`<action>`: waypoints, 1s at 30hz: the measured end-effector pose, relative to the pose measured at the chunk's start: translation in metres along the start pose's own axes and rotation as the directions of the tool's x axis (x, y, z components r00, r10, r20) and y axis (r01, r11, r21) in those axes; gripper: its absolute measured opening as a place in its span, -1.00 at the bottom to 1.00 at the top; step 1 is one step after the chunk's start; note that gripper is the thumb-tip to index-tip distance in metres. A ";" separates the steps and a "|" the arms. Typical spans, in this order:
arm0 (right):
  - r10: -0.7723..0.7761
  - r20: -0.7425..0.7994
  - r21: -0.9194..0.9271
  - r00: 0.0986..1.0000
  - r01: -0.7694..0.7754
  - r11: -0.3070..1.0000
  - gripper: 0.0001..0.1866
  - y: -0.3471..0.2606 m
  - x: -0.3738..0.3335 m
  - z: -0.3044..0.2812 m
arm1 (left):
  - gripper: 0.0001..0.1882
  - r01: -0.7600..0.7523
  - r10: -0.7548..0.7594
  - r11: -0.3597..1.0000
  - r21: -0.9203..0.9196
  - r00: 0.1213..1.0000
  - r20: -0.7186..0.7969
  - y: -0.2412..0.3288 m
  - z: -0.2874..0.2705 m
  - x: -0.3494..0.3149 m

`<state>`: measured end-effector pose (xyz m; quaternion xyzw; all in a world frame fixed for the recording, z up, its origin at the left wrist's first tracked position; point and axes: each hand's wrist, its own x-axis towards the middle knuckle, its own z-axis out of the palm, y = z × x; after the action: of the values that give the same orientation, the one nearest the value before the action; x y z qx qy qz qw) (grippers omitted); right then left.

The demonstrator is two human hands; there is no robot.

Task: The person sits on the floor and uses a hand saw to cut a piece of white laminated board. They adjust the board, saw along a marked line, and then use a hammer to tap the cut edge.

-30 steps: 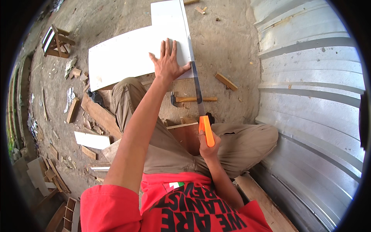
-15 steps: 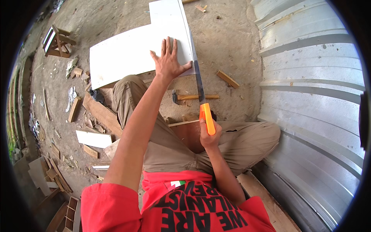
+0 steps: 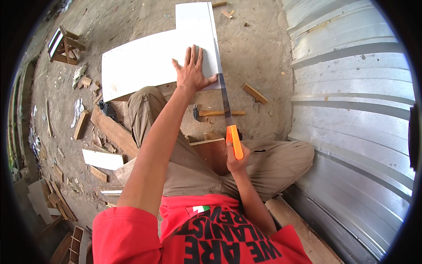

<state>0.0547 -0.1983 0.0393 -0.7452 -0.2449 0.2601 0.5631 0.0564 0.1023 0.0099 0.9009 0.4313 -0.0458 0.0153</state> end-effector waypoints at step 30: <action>-0.131 -0.026 -0.069 0.991 0.129 0.989 -0.83 -0.005 0.009 -0.007 | -0.04 -0.106 0.090 0.990 -0.093 0.984 -0.156 0.010 0.021 -0.022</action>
<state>0.0658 -0.1963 0.0446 -0.7499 -0.2931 0.2032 0.5572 0.0492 0.0779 -0.0089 0.9201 0.3879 0.0453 0.0305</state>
